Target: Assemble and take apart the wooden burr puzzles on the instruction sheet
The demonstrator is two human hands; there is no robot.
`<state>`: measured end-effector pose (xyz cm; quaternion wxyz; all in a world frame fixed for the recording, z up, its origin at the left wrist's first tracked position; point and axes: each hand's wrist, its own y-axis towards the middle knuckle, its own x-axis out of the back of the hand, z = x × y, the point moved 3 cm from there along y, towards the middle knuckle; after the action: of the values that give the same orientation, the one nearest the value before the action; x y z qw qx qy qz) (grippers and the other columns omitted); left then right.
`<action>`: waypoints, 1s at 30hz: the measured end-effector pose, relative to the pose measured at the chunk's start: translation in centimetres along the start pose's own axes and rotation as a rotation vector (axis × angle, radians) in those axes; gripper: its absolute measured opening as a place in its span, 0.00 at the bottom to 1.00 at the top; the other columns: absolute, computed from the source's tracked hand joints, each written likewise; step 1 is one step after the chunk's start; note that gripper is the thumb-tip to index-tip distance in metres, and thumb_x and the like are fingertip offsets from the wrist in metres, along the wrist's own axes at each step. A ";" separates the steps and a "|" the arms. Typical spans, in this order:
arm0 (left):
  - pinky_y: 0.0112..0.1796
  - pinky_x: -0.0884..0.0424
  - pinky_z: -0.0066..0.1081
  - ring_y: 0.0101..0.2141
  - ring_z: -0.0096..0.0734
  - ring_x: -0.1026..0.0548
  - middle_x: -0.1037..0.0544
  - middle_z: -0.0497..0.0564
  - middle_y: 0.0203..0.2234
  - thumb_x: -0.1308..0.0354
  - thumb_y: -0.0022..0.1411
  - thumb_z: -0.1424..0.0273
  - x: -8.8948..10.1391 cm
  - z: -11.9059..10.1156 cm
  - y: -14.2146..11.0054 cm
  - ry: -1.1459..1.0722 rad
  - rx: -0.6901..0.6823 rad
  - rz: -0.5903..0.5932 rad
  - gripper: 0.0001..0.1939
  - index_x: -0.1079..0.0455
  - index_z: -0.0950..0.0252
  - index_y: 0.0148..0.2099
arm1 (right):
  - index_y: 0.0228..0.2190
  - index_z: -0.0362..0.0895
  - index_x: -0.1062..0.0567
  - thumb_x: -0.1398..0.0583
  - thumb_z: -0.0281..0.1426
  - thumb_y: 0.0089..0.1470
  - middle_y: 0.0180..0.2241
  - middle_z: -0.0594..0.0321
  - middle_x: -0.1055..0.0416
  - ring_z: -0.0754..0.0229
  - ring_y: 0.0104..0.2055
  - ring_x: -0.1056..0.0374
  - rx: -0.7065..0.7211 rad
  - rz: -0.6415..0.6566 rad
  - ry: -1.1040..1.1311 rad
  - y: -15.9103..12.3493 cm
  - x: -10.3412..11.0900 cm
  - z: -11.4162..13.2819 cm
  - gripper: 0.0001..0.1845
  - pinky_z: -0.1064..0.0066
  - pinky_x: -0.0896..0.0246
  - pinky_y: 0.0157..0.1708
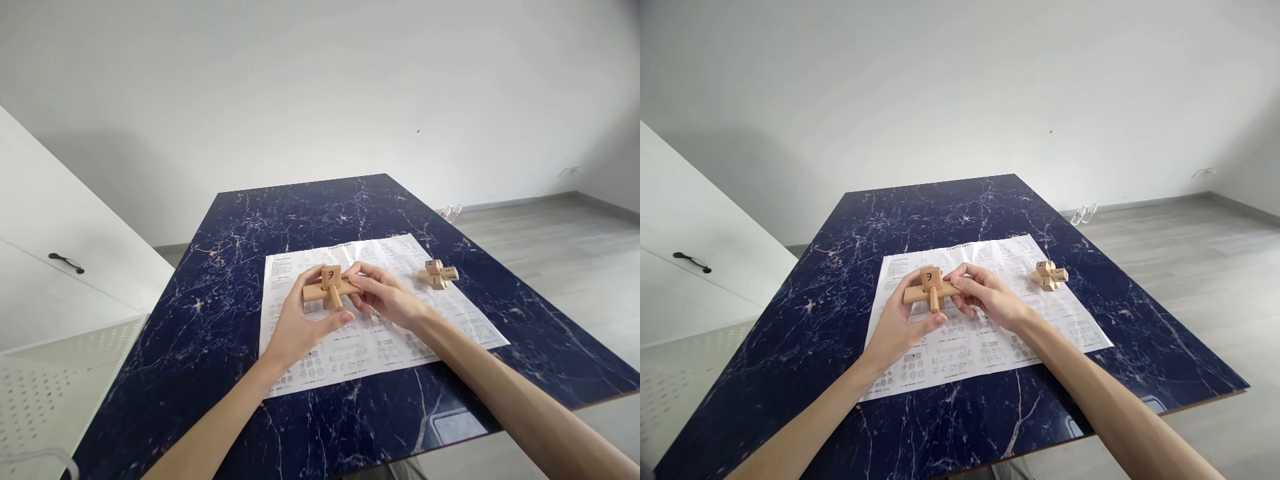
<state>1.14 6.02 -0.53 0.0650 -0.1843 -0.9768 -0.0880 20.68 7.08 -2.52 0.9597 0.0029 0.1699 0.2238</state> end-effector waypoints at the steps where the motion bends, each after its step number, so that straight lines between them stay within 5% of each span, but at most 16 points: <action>1: 0.66 0.38 0.58 0.65 0.55 0.31 0.30 0.58 0.66 0.22 0.55 0.59 0.1 0.0 0.0 0.004 -0.002 -0.003 0.42 0.36 0.53 0.67 | 0.42 0.47 0.26 0.35 0.43 0.67 0.27 0.67 0.30 0.65 0.23 0.38 0.005 0.013 -0.005 0.0 0.0 0.0 0.13 0.71 0.46 0.22; 15: 0.64 0.34 0.59 0.64 0.55 0.29 0.29 0.58 0.66 0.17 0.45 0.62 0.2 -0.6 0.2 0.063 -0.031 0.015 0.48 0.35 0.52 0.66 | 0.43 0.47 0.26 0.34 0.46 0.65 0.26 0.68 0.30 0.64 0.24 0.36 -0.009 0.031 -0.024 -0.3 -0.2 0.2 0.16 0.71 0.45 0.22; 30: 0.59 0.27 0.52 0.60 0.52 0.26 0.31 0.58 0.66 0.21 0.51 0.62 -0.1 -0.6 0.0 0.133 -0.133 0.007 0.46 0.38 0.52 0.67 | 0.35 0.47 0.25 0.30 0.43 0.57 0.23 0.69 0.33 0.66 0.21 0.42 0.040 -0.142 -0.035 -0.2 -0.4 0.9 0.14 0.72 0.53 0.21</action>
<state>1.26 5.91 0.09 0.1175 -0.1853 -0.9616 -0.1646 20.74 6.79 -1.60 0.9758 0.0139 0.1571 0.1515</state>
